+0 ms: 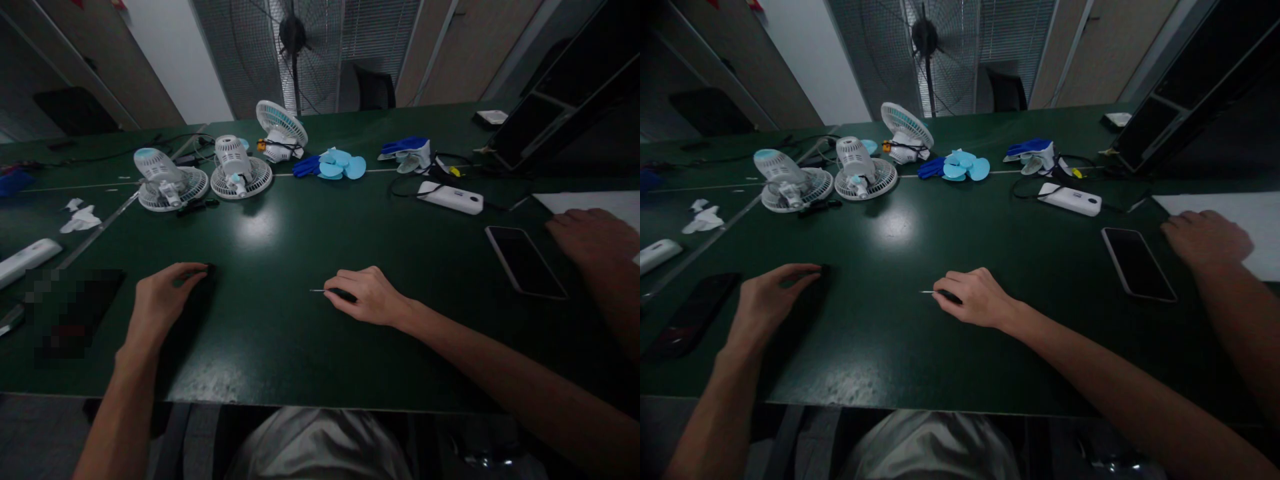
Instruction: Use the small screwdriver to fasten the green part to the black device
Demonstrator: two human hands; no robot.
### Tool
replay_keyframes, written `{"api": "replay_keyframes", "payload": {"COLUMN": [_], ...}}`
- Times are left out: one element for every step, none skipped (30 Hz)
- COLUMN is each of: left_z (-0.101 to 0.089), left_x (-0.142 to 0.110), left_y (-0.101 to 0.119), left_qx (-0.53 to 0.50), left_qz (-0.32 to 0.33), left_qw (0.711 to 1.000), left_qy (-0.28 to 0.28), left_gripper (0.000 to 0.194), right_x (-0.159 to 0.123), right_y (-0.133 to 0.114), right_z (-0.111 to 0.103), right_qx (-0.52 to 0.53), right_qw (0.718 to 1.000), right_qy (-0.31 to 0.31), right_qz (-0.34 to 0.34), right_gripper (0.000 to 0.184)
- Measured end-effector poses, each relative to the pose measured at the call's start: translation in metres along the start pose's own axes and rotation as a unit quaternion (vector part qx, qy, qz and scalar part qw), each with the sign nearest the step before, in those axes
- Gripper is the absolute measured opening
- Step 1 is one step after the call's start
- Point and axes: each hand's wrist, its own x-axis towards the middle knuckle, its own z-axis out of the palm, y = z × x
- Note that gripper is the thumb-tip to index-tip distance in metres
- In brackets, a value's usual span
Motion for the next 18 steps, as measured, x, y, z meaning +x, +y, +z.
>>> {"api": "replay_keyframes", "payload": {"left_z": [0.0005, 0.0009, 0.0012, 0.0016, 0.002, 0.0024, 0.0029, 0.0034, 0.0039, 0.0042, 0.0043, 0.0043, 0.0041, 0.0039, 0.0036, 0.0034, 0.0035, 0.0037], "left_x": [0.0001, 0.0002, 0.0002, 0.0003, 0.0004, 0.0006, 0.0008, 0.0012, 0.0016, 0.0019, 0.0022, 0.0024, 0.0023, 0.002, 0.0016, 0.0009, 0.0002, -0.0005], "left_y": [-0.0005, -0.0014, -0.0025, -0.0036, -0.0046, -0.0054, -0.006, -0.0064, -0.0065, -0.0065, -0.0062, -0.0057, -0.005, -0.004, -0.0029, -0.0017, -0.0004, 0.0009], "left_qx": [0.004, 0.004, 0.003, 0.002, 0.002, 0.004, 0.007, 0.01, 0.011, 0.01, 0.009, 0.007, 0.005, 0.003, -0.001, -0.008, -0.017, -0.026], "left_qz": [0.006, 0.012, 0.015, 0.017, 0.015, 0.011, 0.006, 0.001, -0.001, -0.001, 0.001, 0.004, 0.005, 0.004, 0.001, -0.005, -0.013, -0.022], "left_qw": [1.0, 1.0, 0.999, 0.999, 0.998, 0.998, 0.998, 0.998, 0.998, 0.999, 0.999, 0.999, 0.999, 0.998, 0.998, 0.997, 0.997, 0.997], "left_qy": [0.011, 0.023, 0.036, 0.046, 0.053, 0.057, 0.057, 0.056, 0.055, 0.053, 0.052, 0.052, 0.054, 0.058, 0.064, 0.071, 0.075, 0.076], "left_gripper": [0.034, 0.033, 0.033, 0.033, 0.033, 0.033, 0.033, 0.033, 0.033, 0.033, 0.033, 0.033, 0.033, 0.034, 0.034, 0.035, 0.036, 0.037], "right_x": [0.0001, 0.0001, 0.0001, 0.0, -0.0001, -0.0002, -0.0003, -0.0003, -0.0004, -0.0004, -0.0004, -0.0005, -0.0005, -0.0005, -0.0005, -0.0004, -0.0003, -0.0002], "right_y": [-0.0004, -0.0008, -0.0012, -0.0015, -0.0016, -0.0016, -0.0015, -0.0013, -0.001, -0.0007, -0.0005, -0.0003, -0.0002, -0.0001, -0.0001, -0.0001, -0.0003, -0.0004], "right_z": [-0.0005, -0.0009, -0.0013, -0.0015, -0.0016, -0.0016, -0.0015, -0.0013, -0.001, -0.0007, -0.0005, -0.0002, 0.0, 0.0002, 0.0003, 0.0004, 0.0004, 0.0002], "right_qx": [0.0, 0.0, -0.001, -0.003, -0.004, -0.004, -0.002, 0.001, 0.003, 0.002, -0.001, -0.006, -0.011, -0.013, -0.013, -0.01, -0.006, -0.003], "right_qw": [1.0, 1.0, 1.0, 1.0, 1.0, 1.0, 1.0, 1.0, 1.0, 1.0, 1.0, 1.0, 1.0, 1.0, 1.0, 1.0, 1.0, 1.0], "right_qy": [-0.002, -0.004, -0.005, -0.004, -0.002, -0.002, -0.003, -0.005, -0.008, -0.009, -0.01, -0.008, -0.007, -0.006, -0.006, -0.006, -0.007, -0.007], "right_qz": [0.0, 0.0, -0.001, -0.002, -0.001, 0.0, 0.001, 0.002, 0.003, 0.003, 0.003, 0.003, 0.004, 0.003, 0.003, 0.001, 0.001, 0.0], "right_gripper": [0.024, 0.024, 0.024, 0.024, 0.024, 0.024, 0.024, 0.024, 0.024, 0.024, 0.024, 0.024, 0.023, 0.023, 0.024, 0.024, 0.024, 0.024]}}
